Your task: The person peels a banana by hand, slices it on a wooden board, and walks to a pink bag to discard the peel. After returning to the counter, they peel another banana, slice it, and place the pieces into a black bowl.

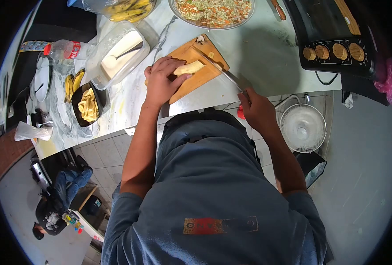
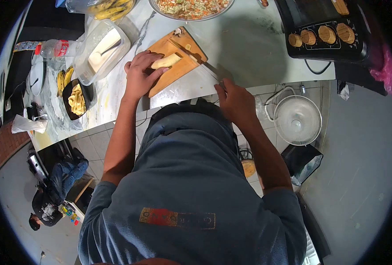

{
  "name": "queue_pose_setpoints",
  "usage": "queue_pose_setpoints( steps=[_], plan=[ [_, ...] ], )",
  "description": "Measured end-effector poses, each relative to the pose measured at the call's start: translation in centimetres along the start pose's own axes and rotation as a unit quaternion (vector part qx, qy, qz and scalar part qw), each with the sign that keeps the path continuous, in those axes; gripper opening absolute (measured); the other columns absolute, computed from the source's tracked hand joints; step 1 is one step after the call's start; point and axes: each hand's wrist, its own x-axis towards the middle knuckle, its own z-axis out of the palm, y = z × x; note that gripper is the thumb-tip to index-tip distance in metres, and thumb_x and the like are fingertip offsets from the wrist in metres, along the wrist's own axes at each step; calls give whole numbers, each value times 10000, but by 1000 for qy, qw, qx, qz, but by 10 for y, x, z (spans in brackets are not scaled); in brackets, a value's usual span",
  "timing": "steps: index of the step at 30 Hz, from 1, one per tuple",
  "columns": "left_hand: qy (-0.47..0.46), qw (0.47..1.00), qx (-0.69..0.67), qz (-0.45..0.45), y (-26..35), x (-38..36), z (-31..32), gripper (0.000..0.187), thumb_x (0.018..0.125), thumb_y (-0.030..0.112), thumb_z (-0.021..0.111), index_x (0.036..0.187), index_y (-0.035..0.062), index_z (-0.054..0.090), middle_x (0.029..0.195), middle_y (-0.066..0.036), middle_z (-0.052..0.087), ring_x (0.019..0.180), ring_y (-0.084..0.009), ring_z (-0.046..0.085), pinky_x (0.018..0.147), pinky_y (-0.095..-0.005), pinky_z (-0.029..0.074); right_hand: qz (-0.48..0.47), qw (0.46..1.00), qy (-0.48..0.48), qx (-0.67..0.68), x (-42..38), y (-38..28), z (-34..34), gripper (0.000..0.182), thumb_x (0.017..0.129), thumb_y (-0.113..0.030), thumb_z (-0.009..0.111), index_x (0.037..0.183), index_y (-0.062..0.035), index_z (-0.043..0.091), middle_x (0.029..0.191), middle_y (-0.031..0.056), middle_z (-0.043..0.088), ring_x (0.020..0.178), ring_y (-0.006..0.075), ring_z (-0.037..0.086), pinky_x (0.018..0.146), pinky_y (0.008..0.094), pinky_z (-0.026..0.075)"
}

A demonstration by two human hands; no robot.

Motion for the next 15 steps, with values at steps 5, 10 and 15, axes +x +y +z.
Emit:
queue_pose_setpoints(
  steps=[5, 10, 15],
  plan=[
    [4, 1000, 1, -2, 0, 1, -1, 377, 746, 362, 797, 1055, 166, 704, 1082, -7, 673, 1176, -198, 544, 926, -409, 271, -4, 1000, -11, 25, 3, -18, -1, 345, 970, -380, 495, 998, -50, 591, 738, 169, 653, 743, 384, 648, 661, 495, 486],
    [4, 1000, 2, -4, -1, 0, 0, 368, 748, 360, 796, 1048, 167, 705, 1074, 6, 679, 1180, -197, 542, 927, -412, 272, -37, 999, 12, 23, 5, -22, 5, 285, 968, -348, 517, 1003, -78, 599, 677, 137, 622, 670, 342, 633, 620, 436, 461],
    [35, 999, 1, 15, -4, 0, 4, 359, 731, 367, 801, 1016, 168, 713, 1017, 23, 686, 1124, -177, 557, 885, -420, 280, -54, 998, 28, 18, 5, -22, 8, 280, 970, -350, 513, 988, -84, 598, 659, 135, 612, 658, 351, 627, 607, 443, 458]
  ],
)
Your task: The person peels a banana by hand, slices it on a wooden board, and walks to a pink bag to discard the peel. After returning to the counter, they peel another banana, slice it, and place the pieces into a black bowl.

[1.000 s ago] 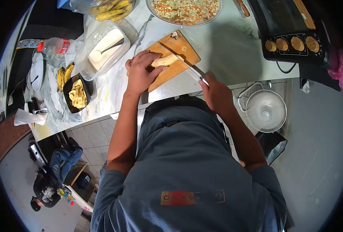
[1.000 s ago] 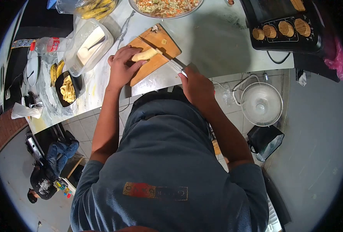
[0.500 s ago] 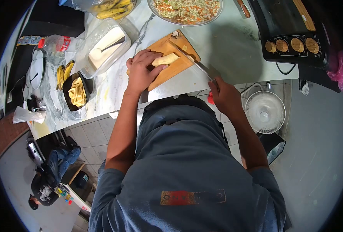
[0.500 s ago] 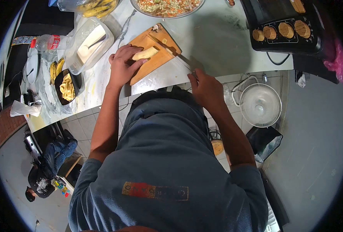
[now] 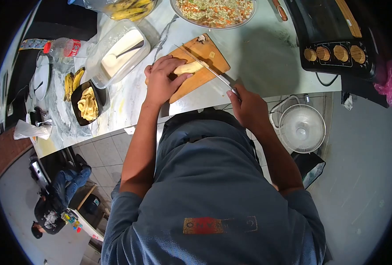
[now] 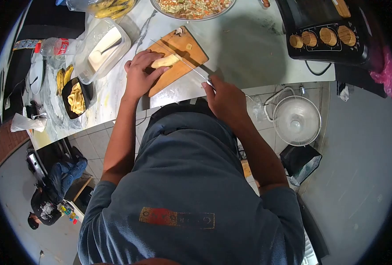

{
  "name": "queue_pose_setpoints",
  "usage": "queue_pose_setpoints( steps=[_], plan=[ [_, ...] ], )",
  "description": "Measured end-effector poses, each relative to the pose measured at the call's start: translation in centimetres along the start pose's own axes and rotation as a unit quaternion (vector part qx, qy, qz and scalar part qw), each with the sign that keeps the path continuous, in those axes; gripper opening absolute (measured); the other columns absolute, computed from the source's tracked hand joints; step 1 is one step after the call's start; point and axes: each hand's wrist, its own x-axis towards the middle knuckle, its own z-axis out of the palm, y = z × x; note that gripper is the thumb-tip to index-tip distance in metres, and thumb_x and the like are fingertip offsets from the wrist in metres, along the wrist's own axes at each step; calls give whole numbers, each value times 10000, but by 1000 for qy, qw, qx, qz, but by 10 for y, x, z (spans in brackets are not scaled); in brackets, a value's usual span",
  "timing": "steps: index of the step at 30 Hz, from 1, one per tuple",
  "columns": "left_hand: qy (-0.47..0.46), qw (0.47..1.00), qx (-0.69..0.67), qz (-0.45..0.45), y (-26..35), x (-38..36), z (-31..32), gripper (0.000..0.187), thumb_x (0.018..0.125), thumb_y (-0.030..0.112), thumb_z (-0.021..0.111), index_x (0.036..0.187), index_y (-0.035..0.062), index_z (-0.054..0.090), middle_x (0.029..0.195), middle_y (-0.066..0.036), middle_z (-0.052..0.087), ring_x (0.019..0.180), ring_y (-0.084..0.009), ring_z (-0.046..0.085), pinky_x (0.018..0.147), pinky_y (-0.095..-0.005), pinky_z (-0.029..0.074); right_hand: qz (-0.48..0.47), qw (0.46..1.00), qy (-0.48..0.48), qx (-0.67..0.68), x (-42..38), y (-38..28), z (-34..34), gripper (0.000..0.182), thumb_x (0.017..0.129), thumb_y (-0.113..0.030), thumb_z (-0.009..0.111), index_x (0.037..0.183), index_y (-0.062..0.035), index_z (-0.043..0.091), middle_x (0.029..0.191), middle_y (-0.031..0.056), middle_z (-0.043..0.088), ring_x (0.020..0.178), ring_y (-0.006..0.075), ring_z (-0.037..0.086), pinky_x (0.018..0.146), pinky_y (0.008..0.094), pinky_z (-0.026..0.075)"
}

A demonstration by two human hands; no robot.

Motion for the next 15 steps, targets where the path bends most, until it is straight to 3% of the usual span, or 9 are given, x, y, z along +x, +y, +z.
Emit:
queue_pose_setpoints(
  steps=[4, 15],
  plan=[
    [-2, 1000, -3, -3, 0, 0, -1, 362, 731, 366, 801, 1019, 166, 712, 1027, 19, 684, 1131, -180, 555, 895, -427, 279, 25, 998, -47, -14, 2, -6, -6, 320, 969, -366, 506, 1007, -60, 591, 728, 173, 653, 714, 390, 646, 634, 497, 485],
    [-3, 1000, -6, -1, 0, 0, -2, 365, 728, 357, 801, 1028, 168, 711, 1036, 26, 682, 1138, -185, 553, 893, -428, 279, 23, 999, -38, -20, 0, -5, -3, 328, 975, -377, 495, 1013, -64, 587, 737, 173, 655, 724, 394, 648, 636, 504, 489]
  ],
)
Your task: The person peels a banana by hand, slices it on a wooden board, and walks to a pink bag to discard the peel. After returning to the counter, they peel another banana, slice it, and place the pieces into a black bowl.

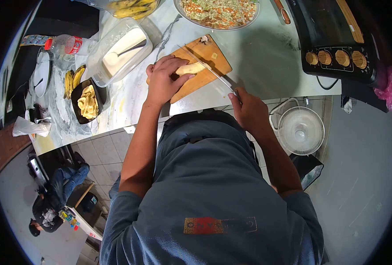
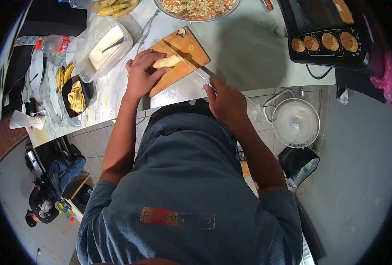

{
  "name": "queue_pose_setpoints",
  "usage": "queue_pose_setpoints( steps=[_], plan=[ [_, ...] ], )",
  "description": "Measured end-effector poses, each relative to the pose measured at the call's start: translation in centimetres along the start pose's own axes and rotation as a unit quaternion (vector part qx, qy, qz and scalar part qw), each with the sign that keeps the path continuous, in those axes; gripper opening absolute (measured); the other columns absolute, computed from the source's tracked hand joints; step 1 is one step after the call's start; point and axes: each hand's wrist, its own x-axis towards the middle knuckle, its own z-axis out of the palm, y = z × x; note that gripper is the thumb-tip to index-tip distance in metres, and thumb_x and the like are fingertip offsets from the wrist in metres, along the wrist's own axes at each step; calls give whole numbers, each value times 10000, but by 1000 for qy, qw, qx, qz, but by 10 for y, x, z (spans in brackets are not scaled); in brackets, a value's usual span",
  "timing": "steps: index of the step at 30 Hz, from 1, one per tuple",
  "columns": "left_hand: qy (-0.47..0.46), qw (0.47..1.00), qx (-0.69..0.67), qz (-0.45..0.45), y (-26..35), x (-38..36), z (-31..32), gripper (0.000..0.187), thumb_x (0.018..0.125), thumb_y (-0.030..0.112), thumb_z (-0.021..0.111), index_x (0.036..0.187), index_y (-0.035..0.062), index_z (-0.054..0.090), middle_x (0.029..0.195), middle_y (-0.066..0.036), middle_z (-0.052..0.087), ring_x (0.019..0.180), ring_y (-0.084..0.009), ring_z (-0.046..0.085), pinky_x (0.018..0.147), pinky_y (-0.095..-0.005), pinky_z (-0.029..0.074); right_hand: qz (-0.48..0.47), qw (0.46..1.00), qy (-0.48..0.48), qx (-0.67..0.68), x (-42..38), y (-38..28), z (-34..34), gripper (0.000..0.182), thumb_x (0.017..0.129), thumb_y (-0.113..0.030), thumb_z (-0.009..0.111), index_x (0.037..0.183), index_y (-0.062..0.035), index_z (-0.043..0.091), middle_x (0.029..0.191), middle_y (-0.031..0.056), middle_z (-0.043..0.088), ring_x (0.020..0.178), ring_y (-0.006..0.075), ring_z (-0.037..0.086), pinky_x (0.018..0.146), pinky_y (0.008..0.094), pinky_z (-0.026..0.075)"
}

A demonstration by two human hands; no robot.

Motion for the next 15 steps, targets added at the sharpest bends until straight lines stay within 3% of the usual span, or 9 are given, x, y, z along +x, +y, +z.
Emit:
queue_pose_setpoints(
  steps=[15],
  plan=[
    [-5, 1000, 4, -2, -1, -1, 1, 367, 729, 356, 800, 1036, 175, 709, 1044, 23, 682, 1147, -194, 550, 901, -443, 282, -12, 1000, 19, -4, 0, 5, 7, 333, 977, -376, 493, 1023, -61, 592, 724, 182, 656, 708, 400, 650, 631, 507, 497]
  ],
)
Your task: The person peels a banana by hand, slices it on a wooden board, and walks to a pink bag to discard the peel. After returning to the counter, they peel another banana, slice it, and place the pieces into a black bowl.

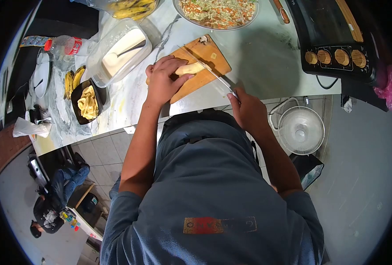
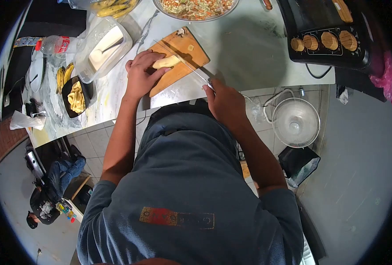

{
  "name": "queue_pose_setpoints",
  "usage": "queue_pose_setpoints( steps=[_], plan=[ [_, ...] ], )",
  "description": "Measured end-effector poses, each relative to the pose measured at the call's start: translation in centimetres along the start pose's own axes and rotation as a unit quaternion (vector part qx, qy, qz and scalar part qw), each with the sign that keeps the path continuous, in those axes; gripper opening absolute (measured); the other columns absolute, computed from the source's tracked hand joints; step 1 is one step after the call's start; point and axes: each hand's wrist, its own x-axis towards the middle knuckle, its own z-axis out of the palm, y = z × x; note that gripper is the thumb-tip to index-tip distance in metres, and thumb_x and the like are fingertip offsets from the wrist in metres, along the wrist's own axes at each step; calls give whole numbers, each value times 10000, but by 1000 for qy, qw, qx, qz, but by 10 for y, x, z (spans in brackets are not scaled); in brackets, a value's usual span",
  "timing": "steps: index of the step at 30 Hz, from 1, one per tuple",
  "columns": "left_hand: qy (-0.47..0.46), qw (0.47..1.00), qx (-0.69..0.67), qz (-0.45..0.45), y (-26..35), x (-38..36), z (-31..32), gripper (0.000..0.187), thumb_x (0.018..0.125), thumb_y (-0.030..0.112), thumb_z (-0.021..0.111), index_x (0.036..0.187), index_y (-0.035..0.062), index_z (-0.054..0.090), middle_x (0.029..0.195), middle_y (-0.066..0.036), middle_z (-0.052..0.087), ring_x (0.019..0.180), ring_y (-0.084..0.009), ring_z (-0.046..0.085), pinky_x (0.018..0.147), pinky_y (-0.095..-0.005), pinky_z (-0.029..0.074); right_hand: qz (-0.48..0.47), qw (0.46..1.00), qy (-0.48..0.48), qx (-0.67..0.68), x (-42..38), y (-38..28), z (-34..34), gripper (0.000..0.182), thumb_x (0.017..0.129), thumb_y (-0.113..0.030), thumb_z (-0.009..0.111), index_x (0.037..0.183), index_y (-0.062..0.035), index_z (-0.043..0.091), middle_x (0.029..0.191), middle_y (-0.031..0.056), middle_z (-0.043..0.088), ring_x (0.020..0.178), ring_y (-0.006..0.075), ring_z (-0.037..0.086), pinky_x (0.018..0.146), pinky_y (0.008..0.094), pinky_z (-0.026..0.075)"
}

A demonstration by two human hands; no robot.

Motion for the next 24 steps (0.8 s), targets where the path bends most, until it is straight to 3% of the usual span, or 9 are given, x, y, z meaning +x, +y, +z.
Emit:
queue_pose_setpoints(
  steps=[24],
  plan=[
    [7, 1000, 4, 0, 2, -1, 0, 364, 729, 353, 800, 1034, 177, 707, 1032, 24, 682, 1152, -195, 551, 891, -427, 280, 23, 999, -25, -10, 6, 4, 6, 357, 973, -390, 493, 1080, -70, 607, 764, 192, 669, 747, 404, 658, 673, 509, 509]
  ],
)
